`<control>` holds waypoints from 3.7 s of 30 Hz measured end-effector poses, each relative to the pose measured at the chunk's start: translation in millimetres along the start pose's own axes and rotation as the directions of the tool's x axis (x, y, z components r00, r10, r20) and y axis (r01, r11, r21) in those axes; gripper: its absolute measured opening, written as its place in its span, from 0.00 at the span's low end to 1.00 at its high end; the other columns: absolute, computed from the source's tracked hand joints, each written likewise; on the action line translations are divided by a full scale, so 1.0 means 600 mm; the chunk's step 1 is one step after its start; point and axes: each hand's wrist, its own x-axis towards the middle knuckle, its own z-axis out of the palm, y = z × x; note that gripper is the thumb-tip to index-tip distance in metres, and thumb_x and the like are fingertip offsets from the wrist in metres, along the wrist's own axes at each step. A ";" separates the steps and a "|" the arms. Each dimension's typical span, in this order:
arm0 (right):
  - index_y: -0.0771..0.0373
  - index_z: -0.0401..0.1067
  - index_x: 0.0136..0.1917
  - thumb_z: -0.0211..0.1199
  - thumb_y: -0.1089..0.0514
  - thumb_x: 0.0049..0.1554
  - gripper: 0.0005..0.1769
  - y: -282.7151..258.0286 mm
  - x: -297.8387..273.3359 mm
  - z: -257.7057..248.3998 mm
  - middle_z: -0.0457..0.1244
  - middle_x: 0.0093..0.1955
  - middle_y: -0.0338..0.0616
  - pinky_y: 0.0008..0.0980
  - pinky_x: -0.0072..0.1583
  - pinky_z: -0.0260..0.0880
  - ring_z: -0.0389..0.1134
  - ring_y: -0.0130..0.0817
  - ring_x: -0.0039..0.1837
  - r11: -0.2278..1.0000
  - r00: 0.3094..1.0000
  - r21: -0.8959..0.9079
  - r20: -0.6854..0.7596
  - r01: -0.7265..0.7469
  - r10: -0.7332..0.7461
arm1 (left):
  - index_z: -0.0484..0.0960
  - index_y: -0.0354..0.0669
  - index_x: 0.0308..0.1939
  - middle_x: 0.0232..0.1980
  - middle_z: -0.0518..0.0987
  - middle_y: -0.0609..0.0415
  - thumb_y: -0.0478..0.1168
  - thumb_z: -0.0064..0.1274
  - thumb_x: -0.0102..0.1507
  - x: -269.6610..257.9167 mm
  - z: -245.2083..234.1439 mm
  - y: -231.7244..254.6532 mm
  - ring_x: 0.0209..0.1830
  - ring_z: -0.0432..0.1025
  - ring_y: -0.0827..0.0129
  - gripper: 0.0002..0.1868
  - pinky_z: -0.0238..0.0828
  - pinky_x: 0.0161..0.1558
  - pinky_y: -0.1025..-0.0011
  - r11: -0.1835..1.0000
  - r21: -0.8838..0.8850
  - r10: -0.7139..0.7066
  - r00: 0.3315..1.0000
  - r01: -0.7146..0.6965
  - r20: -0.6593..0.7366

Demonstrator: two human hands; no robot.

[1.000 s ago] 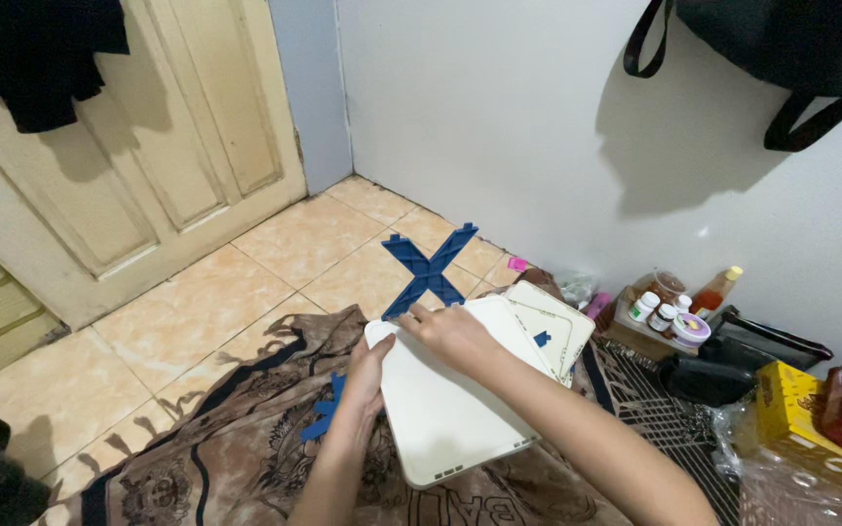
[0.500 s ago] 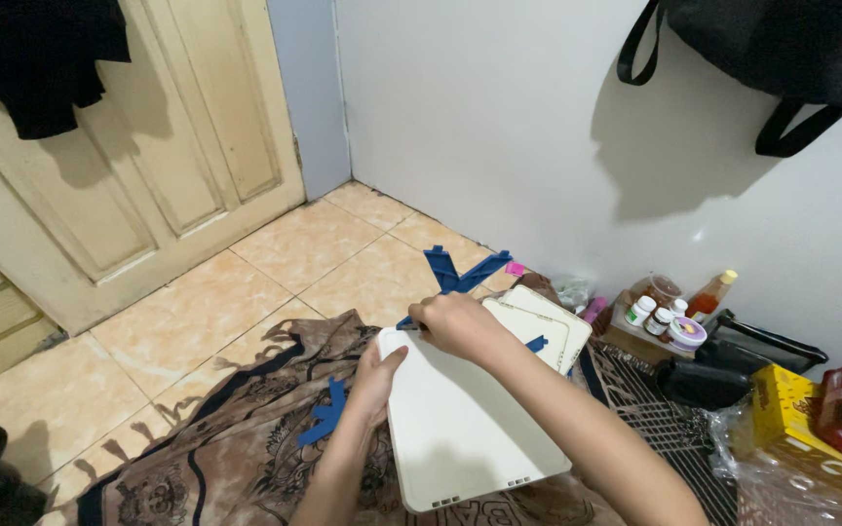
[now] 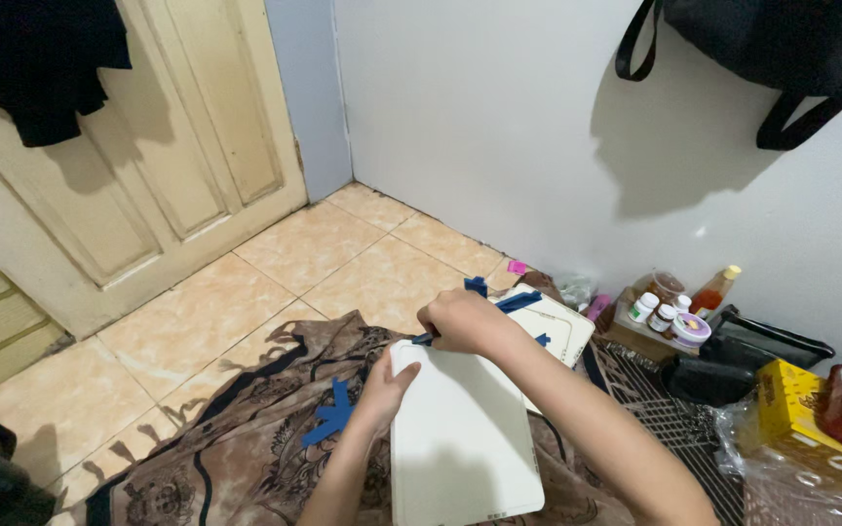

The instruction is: The person sits on the floor and assembles white plastic trays by applying blue tape in an X pattern to secure them. They use a utility knife to trim excess tape and handle multiple trays one at a time.

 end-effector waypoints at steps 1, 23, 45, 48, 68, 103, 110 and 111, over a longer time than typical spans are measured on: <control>0.60 0.77 0.37 0.70 0.62 0.42 0.07 0.003 -0.001 0.004 0.70 0.37 0.51 0.46 0.46 0.72 0.72 0.50 0.44 1.000 1.000 0.000 -0.002 0.010 -0.010 | 0.72 0.39 0.62 0.54 0.82 0.50 0.32 0.51 0.65 0.002 -0.001 -0.003 0.52 0.76 0.68 0.20 0.74 0.52 0.69 1.000 0.013 0.016 1.000 -0.016 0.009; 0.62 0.78 0.44 0.66 0.62 0.45 0.10 0.006 -0.007 0.108 0.70 0.39 0.54 0.48 0.48 0.73 0.73 0.53 0.45 1.000 0.978 -0.018 -0.205 0.025 -0.028 | 0.71 0.39 0.64 0.56 0.81 0.48 0.32 0.50 0.65 0.024 -0.021 -0.064 0.54 0.76 0.65 0.22 0.74 0.53 0.68 0.999 -0.009 0.030 0.997 -0.031 -0.070; 0.61 0.75 0.47 0.67 0.50 0.55 0.13 -0.025 -0.007 0.107 0.69 0.41 0.48 0.45 0.41 0.73 0.73 0.50 0.39 0.996 0.841 0.055 -0.535 -0.065 0.085 | 0.76 0.27 0.55 0.48 0.82 0.44 0.39 0.48 0.68 0.047 -0.006 0.005 0.44 0.79 0.61 0.17 0.76 0.43 0.65 0.924 -0.310 0.107 0.928 -0.225 -0.356; 0.62 0.74 0.45 0.66 0.52 0.55 0.12 -0.037 -0.003 0.102 0.68 0.40 0.48 0.42 0.37 0.73 0.73 0.46 0.37 0.990 0.857 -0.081 -0.511 -0.118 0.061 | 0.75 0.32 0.57 0.50 0.82 0.48 0.37 0.48 0.68 0.046 0.006 0.012 0.46 0.78 0.65 0.15 0.75 0.46 0.67 0.911 -0.285 0.175 0.905 -0.298 -0.388; 0.61 0.76 0.40 0.66 0.58 0.45 0.08 -0.030 -0.004 -0.003 0.69 0.35 0.46 0.44 0.37 0.72 0.72 0.46 0.36 0.967 0.916 -0.236 -0.359 0.094 -0.177 | 0.75 0.34 0.57 0.52 0.84 0.47 0.32 0.53 0.65 -0.021 0.011 0.054 0.49 0.79 0.67 0.17 0.75 0.50 0.70 0.965 -0.010 0.253 0.937 -0.263 -0.242; 0.63 0.71 0.50 0.59 0.41 0.63 0.22 0.141 -0.101 0.115 0.70 0.43 0.56 0.45 0.49 0.69 0.71 0.51 0.46 0.741 0.664 0.457 -0.355 -0.492 0.659 | 0.76 0.27 0.58 0.52 0.82 0.39 0.37 0.53 0.64 0.018 -0.095 -0.007 0.47 0.80 0.54 0.21 0.78 0.47 0.60 0.888 -0.457 -0.101 0.951 -0.047 -0.294; 0.57 0.63 0.41 0.74 0.59 0.50 0.18 0.212 -0.105 0.248 0.59 0.36 0.31 0.27 0.43 0.63 0.60 0.23 0.40 0.094 0.686 0.973 0.078 -0.209 0.723 | 0.75 0.27 0.60 0.52 0.82 0.40 0.41 0.55 0.64 0.056 -0.129 -0.060 0.46 0.79 0.56 0.25 0.77 0.46 0.62 0.909 -0.404 -0.150 0.984 0.101 -0.092; 0.56 0.61 0.40 0.74 0.62 0.49 0.19 0.216 -0.106 0.258 0.58 0.35 0.30 0.26 0.42 0.63 0.60 0.23 0.39 0.046 0.683 0.990 0.057 -0.132 0.728 | 0.75 0.26 0.61 0.53 0.82 0.40 0.41 0.55 0.64 0.057 -0.131 -0.063 0.46 0.79 0.57 0.26 0.77 0.46 0.62 0.935 -0.343 -0.138 0.983 0.089 -0.123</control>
